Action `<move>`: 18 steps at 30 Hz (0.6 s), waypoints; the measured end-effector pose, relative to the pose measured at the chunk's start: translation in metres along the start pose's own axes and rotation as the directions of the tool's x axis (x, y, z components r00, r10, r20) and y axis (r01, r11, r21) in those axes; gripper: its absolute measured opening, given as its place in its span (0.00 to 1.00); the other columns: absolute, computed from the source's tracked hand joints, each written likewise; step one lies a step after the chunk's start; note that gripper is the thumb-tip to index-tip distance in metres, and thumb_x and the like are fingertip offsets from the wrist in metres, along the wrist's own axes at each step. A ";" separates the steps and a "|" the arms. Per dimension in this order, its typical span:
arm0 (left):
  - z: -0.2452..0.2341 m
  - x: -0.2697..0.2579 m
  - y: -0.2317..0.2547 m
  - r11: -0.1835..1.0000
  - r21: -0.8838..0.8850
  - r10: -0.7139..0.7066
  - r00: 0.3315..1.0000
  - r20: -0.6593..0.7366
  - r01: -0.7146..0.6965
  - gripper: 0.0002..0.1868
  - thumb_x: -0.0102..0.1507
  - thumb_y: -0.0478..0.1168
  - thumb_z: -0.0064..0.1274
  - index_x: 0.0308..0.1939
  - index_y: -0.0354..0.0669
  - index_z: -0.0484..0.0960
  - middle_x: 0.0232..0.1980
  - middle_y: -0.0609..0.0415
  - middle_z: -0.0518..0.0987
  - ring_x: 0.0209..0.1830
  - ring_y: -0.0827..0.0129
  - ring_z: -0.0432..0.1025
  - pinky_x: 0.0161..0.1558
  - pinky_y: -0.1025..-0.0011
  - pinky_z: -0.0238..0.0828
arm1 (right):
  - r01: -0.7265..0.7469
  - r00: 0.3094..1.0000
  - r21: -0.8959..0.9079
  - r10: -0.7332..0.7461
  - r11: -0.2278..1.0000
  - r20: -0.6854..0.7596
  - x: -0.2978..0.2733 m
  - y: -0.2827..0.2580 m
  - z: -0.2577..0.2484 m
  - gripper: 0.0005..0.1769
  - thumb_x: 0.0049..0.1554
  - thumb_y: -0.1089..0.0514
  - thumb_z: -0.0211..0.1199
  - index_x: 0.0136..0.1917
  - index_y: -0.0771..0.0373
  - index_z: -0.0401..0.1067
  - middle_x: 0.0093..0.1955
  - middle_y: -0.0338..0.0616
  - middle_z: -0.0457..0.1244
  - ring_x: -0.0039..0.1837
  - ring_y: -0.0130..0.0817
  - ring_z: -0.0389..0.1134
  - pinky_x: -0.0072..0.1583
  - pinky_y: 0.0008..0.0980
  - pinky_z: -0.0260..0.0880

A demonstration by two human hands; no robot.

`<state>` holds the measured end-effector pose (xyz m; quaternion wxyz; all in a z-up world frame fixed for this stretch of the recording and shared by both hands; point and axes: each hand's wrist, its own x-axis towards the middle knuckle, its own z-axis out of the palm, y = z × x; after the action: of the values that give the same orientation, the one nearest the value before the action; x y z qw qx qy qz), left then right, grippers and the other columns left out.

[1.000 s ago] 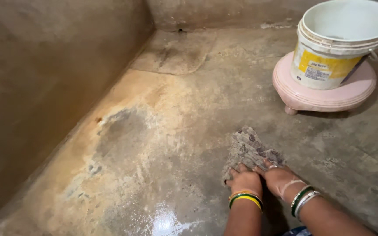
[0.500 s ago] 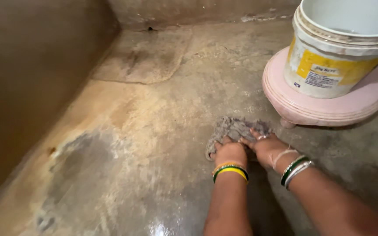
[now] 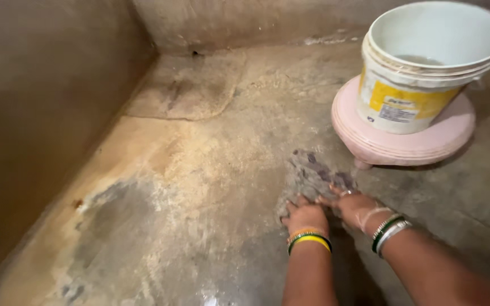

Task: The person scrubs a concrete floor with a grey cloth, repeatedly dipping it into a white bucket of water and wringing it out. They wipe the floor in circular motions, focusing on a specific area near a pink stool.

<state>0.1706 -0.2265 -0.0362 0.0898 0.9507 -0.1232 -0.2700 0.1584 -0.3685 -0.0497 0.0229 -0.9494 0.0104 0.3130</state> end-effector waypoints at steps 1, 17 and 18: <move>0.009 -0.015 0.002 1.000 0.005 0.006 1.000 0.028 -0.007 0.28 0.72 0.43 0.42 0.77 0.66 0.63 0.84 0.55 0.45 0.82 0.40 0.41 0.70 0.32 0.52 | -0.006 1.000 0.024 0.005 1.000 0.010 -0.018 0.001 0.010 0.50 0.59 0.66 0.59 0.80 0.18 0.46 0.89 0.29 0.27 0.86 0.44 0.40 0.81 0.38 0.48; 0.057 -0.111 0.016 1.000 -0.021 0.021 0.998 0.054 -0.020 0.32 0.69 0.40 0.46 0.78 0.66 0.61 0.85 0.53 0.44 0.82 0.40 0.40 0.70 0.32 0.52 | -0.168 0.974 0.104 0.149 0.980 0.168 -0.125 -0.024 0.044 0.58 0.54 0.72 0.61 0.81 0.18 0.47 0.89 0.21 0.26 0.87 0.51 0.39 0.82 0.44 0.47; 0.050 -0.103 0.017 0.999 -0.032 0.015 0.999 0.046 -0.013 0.30 0.71 0.41 0.43 0.78 0.68 0.61 0.85 0.55 0.44 0.83 0.41 0.40 0.70 0.31 0.52 | -0.186 0.968 0.097 0.166 0.978 0.186 -0.117 -0.025 0.032 0.57 0.55 0.71 0.59 0.81 0.16 0.46 0.89 0.19 0.25 0.86 0.54 0.39 0.82 0.46 0.47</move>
<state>0.0559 -0.2188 -0.0240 0.1040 0.9419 -0.1275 -0.2930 0.0460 -0.3415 -0.0051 0.0501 -0.9103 0.1104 0.3959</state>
